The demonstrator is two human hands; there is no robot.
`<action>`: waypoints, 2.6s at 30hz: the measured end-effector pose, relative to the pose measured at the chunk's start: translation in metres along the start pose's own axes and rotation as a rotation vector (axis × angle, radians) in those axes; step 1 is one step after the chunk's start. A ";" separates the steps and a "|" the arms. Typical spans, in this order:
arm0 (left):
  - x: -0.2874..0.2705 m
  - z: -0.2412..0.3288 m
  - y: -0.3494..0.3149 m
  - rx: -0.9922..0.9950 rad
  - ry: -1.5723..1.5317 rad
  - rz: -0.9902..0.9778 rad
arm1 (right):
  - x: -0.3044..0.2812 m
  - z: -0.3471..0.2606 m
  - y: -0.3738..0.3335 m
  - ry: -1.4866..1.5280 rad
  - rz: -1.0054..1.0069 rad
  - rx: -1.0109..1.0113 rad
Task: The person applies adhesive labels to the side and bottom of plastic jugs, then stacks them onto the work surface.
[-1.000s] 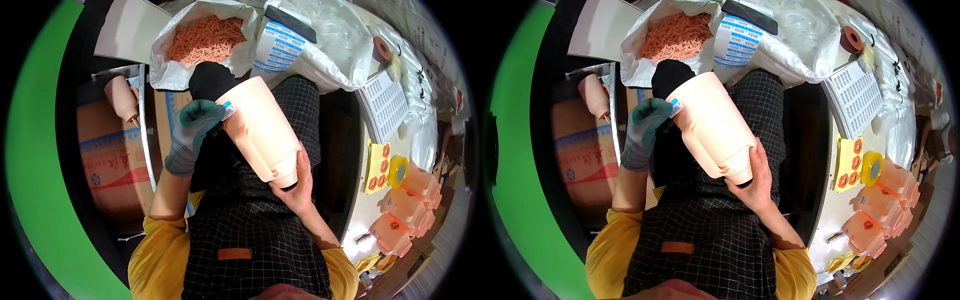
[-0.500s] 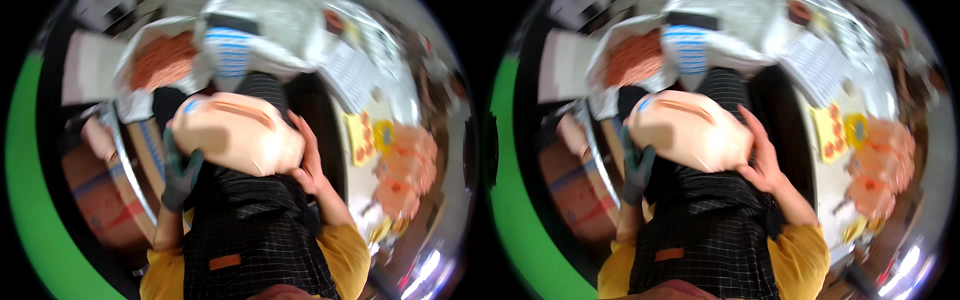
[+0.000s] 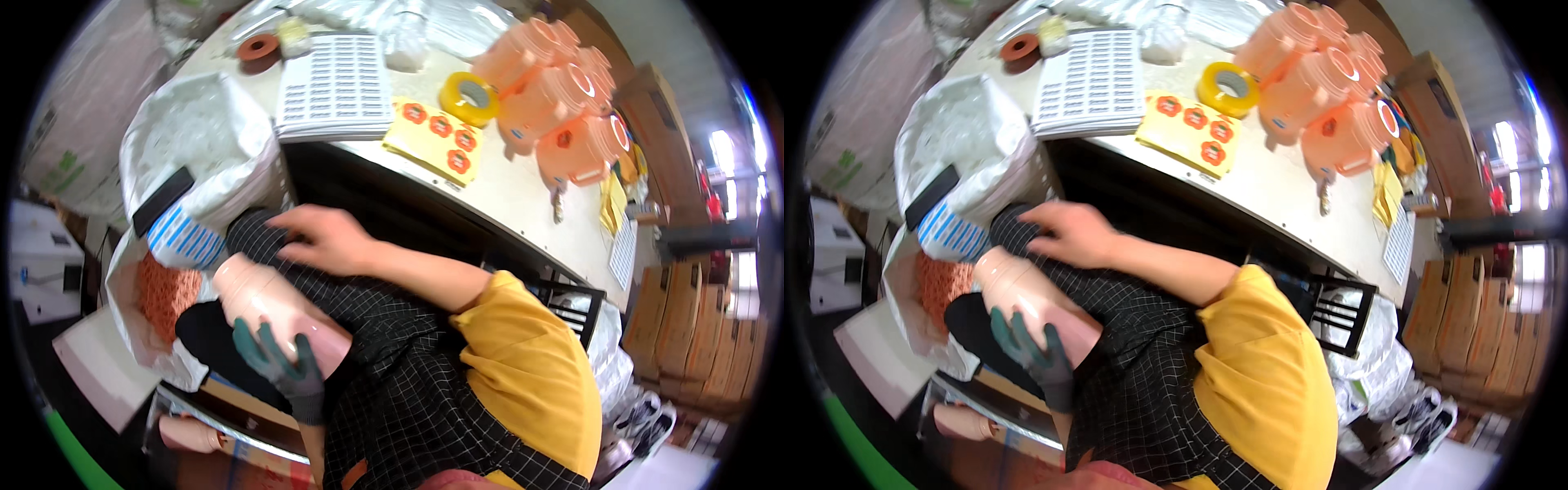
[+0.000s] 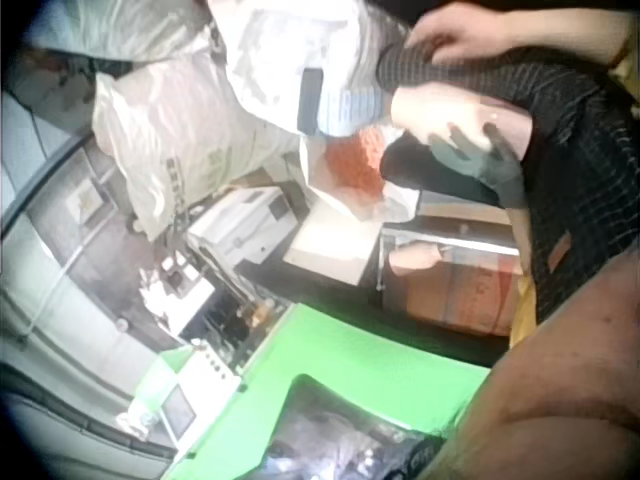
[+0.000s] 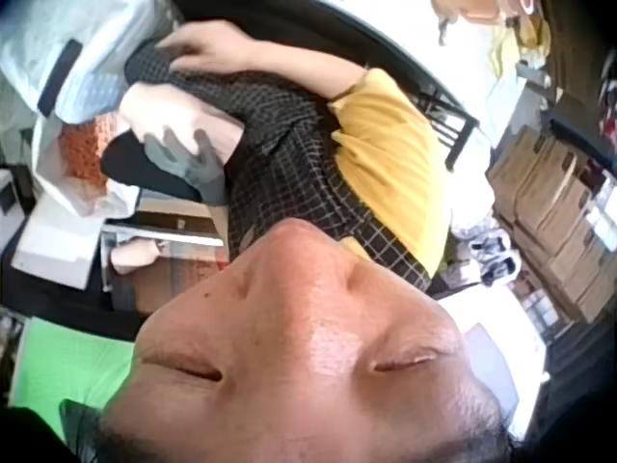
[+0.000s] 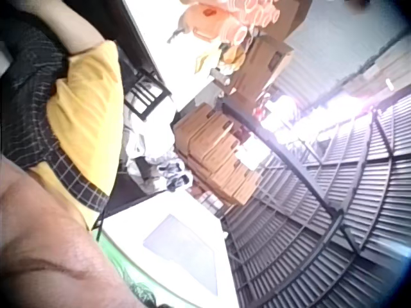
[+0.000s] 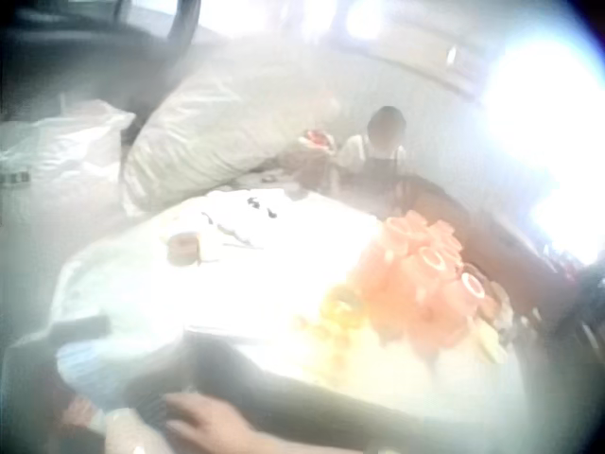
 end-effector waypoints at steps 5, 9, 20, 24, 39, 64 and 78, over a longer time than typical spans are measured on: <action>0.016 -0.056 -0.025 0.149 0.141 0.018 | -0.241 0.097 -0.154 -0.713 0.913 0.439; 0.003 -0.035 -0.001 0.270 0.198 0.001 | -0.358 0.130 -0.269 -1.426 0.854 0.868; -0.018 0.003 0.107 0.140 0.042 -0.150 | -0.293 0.111 -0.179 -0.703 0.753 0.467; 0.048 0.058 0.196 0.529 0.121 -0.179 | -0.196 0.074 -0.006 -0.476 0.505 0.170; 0.174 0.064 0.246 0.453 0.264 -0.357 | -0.103 0.092 0.164 -0.925 0.355 -0.042; -0.031 -0.028 -0.011 -0.031 0.086 0.115 | 0.078 -0.042 -0.025 -0.454 -0.073 -0.559; -0.013 -0.032 -0.039 -0.044 -0.036 0.105 | 0.083 -0.051 -0.023 -0.624 -0.120 -0.678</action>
Point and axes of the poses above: each hand's wrist, its own y-axis towards the middle knuckle, its own x-axis out of the palm, z = x × y, the point moved 4 cm from there along y, towards the middle knuckle
